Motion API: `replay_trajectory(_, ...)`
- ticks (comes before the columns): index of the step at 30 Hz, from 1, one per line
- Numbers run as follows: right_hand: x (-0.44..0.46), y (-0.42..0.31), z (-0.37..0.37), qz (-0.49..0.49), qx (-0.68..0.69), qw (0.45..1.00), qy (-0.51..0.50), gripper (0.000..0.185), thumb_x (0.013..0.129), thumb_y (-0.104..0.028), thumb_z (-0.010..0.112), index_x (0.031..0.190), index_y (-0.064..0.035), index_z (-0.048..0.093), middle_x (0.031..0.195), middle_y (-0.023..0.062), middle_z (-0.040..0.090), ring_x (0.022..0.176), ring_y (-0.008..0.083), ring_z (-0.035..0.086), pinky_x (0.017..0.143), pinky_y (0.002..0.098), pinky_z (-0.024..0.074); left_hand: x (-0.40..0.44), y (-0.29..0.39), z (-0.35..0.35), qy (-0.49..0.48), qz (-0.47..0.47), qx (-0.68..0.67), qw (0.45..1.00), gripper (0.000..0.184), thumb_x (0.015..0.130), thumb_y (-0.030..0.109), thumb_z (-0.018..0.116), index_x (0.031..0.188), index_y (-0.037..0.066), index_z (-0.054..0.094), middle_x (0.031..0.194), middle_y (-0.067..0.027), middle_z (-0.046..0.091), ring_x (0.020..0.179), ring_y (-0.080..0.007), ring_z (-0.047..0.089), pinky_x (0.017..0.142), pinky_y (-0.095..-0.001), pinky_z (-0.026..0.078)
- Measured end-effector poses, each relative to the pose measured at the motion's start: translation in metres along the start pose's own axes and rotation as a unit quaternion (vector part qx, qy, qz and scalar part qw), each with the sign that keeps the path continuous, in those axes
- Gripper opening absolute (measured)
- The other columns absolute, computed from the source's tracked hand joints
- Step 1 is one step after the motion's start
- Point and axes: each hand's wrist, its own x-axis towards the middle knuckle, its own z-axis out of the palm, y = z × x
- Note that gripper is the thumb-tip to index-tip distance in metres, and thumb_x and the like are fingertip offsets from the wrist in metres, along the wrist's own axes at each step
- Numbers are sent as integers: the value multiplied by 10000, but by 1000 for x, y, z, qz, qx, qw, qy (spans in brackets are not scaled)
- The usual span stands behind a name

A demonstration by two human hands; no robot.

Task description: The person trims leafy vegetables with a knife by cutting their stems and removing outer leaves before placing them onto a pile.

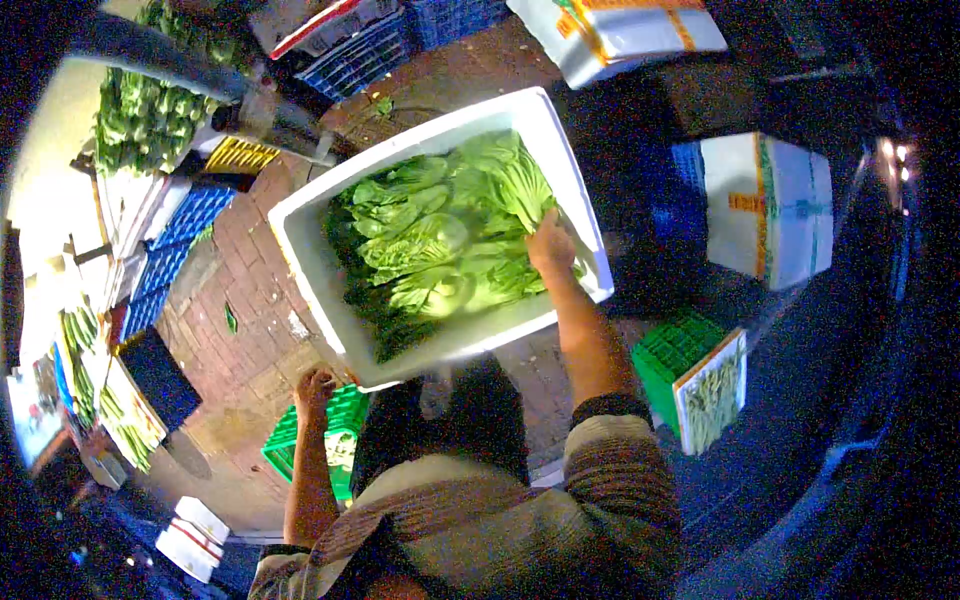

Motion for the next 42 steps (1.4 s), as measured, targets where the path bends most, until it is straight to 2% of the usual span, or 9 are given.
replay_trajectory(6,13,5,18,-4,-52,999,15,491,883,-351,628,1244,-47,489,900,206,698,833,389,680,744,503,529,-27,-12,10,-38,46,-60,996,339,915,224,600,1101,-58,627,859,-80,674,737,-131,612,664,-261,476)
replay_trajectory(11,13,1,-19,32,62,996,53,343,833,-355,607,896,-21,656,881,212,691,863,449,652,747,522,513,-41,11,25,-92,8,-96,991,398,923,220,612,1170,-90,595,1008,-133,684,912,-188,650,799,-298,516)
replay_trajectory(12,10,5,-23,-8,29,997,77,329,826,-333,609,835,-8,654,771,206,686,703,394,676,637,473,530,-47,17,32,-105,-1,-143,984,412,921,225,617,1181,-94,590,1041,-144,677,949,-203,654,836,-308,521)
replay_trajectory(15,-36,1,-63,114,297,948,-5,318,825,-312,641,800,5,625,593,100,590,442,175,574,422,333,455,-55,26,49,-177,8,-129,976,468,923,239,623,1246,-93,556,1086,-155,663,1001,-214,639,894,-320,499)
replay_trajectory(24,-228,-36,-101,27,494,846,-198,198,924,-190,644,935,3,600,638,43,614,509,136,606,470,301,506,-76,29,130,-368,-8,-197,909,875,883,435,696,1482,-43,273,1311,-210,562,1194,-299,558,1035,-437,428)
replay_trajectory(26,-249,-64,-107,-49,462,834,-296,243,920,-299,658,968,-64,623,594,8,567,379,100,478,334,247,365,-84,37,131,-336,30,-314,887,813,907,476,651,1469,11,291,1355,-191,523,1229,-304,533,1042,-460,427)
replay_trajectory(30,-264,-128,-109,-178,362,849,-340,251,904,-274,667,897,-30,612,584,28,596,488,123,563,465,305,451,-84,23,107,-221,95,-496,834,577,981,439,508,1389,38,430,1336,-135,551,1199,-322,555,1041,-473,437)
replay_trajectory(36,-278,-191,-96,-367,235,835,-336,295,913,-255,660,1001,26,633,632,81,620,536,159,574,518,327,460,-89,4,53,-88,53,-686,721,531,958,399,583,1356,58,492,1282,-113,590,1161,-282,576,1019,-453,458)
replay_trajectory(42,-292,-216,-88,-361,312,728,-492,557,1048,-488,341,1262,-13,538,767,-16,528,684,81,509,646,224,438,-98,-40,-1,4,28,-803,596,580,950,536,516,1387,155,495,1372,-72,560,1249,-300,528,1050,-556,404)
